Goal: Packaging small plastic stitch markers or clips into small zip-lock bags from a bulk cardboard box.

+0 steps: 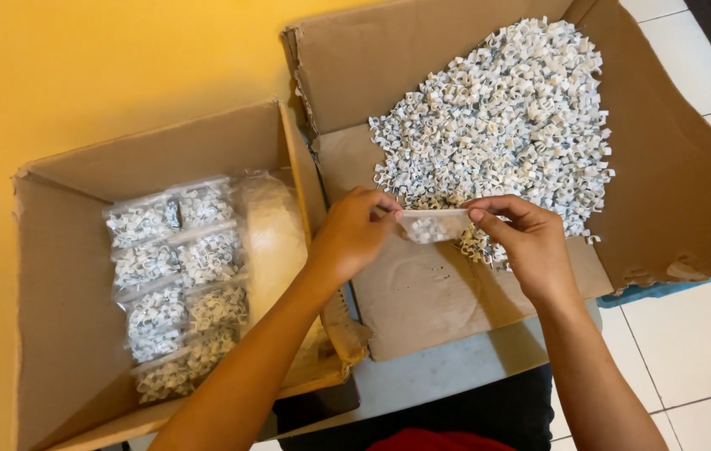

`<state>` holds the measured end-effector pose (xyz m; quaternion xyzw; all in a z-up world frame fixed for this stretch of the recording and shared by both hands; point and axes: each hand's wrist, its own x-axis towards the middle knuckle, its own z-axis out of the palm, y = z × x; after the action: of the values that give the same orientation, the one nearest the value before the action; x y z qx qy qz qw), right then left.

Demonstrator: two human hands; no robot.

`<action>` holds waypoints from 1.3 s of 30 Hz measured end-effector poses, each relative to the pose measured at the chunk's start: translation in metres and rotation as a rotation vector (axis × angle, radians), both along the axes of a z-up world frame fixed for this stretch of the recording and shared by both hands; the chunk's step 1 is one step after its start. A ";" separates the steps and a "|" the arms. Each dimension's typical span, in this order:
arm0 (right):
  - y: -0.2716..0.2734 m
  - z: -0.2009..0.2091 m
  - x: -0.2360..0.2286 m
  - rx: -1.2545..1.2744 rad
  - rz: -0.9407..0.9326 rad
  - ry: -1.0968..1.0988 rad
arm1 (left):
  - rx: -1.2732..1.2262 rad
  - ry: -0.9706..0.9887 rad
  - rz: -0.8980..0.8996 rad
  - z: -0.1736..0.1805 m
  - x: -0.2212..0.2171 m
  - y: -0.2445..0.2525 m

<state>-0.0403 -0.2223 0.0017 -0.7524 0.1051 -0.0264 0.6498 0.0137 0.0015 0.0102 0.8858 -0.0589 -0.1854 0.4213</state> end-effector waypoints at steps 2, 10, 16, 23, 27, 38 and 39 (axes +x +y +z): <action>0.004 0.000 0.000 -0.003 -0.021 -0.003 | 0.002 -0.009 0.011 0.000 0.000 0.000; 0.021 -0.013 0.000 0.081 -0.151 -0.181 | -0.123 -0.054 0.145 -0.003 -0.002 -0.005; 0.025 -0.043 0.003 0.194 -0.268 -0.344 | -0.317 -0.058 0.224 0.019 -0.010 -0.003; 0.036 -0.028 0.003 0.141 -0.302 -0.315 | -0.405 0.001 0.290 0.021 -0.007 -0.005; 0.029 -0.039 -0.002 -0.017 -0.223 -0.299 | -0.241 0.050 0.200 0.001 -0.005 -0.003; 0.017 -0.051 -0.007 -0.220 -0.065 -0.286 | -0.098 0.062 0.163 0.023 -0.007 -0.006; 0.016 -0.052 -0.007 -0.238 -0.051 -0.290 | -0.096 0.065 0.165 0.024 -0.007 -0.006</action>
<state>-0.0475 -0.2061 -0.0500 -0.8092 0.0254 -0.1635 0.5638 0.0066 -0.0044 0.0340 0.8599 0.0193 -0.1756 0.4789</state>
